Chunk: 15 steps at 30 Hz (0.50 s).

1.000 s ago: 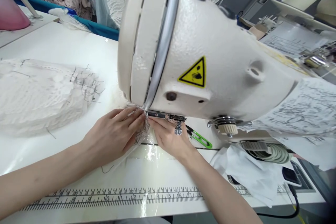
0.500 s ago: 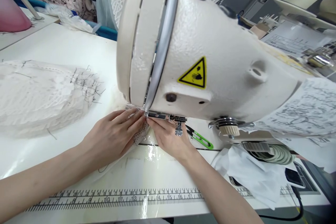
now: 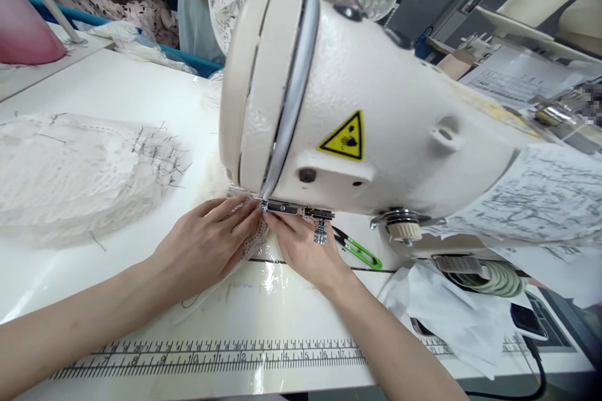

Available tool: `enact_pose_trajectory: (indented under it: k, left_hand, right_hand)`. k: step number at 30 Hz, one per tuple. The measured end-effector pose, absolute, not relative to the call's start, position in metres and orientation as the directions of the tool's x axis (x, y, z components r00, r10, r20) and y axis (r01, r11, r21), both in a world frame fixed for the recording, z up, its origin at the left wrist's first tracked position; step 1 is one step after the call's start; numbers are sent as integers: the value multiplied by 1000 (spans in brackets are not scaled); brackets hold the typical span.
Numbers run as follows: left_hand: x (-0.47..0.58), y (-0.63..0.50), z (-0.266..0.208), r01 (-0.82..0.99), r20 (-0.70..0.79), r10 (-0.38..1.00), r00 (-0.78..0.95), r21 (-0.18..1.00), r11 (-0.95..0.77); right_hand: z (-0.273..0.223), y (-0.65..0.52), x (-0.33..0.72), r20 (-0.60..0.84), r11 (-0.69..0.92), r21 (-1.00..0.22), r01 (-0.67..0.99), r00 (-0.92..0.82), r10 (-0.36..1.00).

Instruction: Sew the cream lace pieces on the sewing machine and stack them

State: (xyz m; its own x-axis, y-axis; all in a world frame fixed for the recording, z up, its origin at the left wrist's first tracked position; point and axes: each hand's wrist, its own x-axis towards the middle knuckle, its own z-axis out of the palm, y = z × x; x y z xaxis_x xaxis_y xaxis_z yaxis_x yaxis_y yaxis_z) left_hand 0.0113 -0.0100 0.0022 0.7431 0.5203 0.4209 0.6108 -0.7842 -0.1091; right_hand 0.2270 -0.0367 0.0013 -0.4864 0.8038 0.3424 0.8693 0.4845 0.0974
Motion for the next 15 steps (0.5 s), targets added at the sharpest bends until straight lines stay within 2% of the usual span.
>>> enact_pose_trajectory:
  k: [4,7,12,15]
  left_hand:
    - [11,-9,2,615,421,521,743,-119,-780]
    - [10,-9,0,612,442,514,735,-107,-783]
    - [9,-7,-5,622,450,548,705,-22,-782]
    - [10,-8,4,605,441,528,726,-43,-795]
  right_hand:
    - [-2,-35,227,297,501,35,864,-488,821]
    - [-5,-35,228,280,471,52,881,-466,839]
    - [-4,-33,227,268,486,71,871,-486,832]
    - [-1,-33,226,291,487,63,871,-483,826]
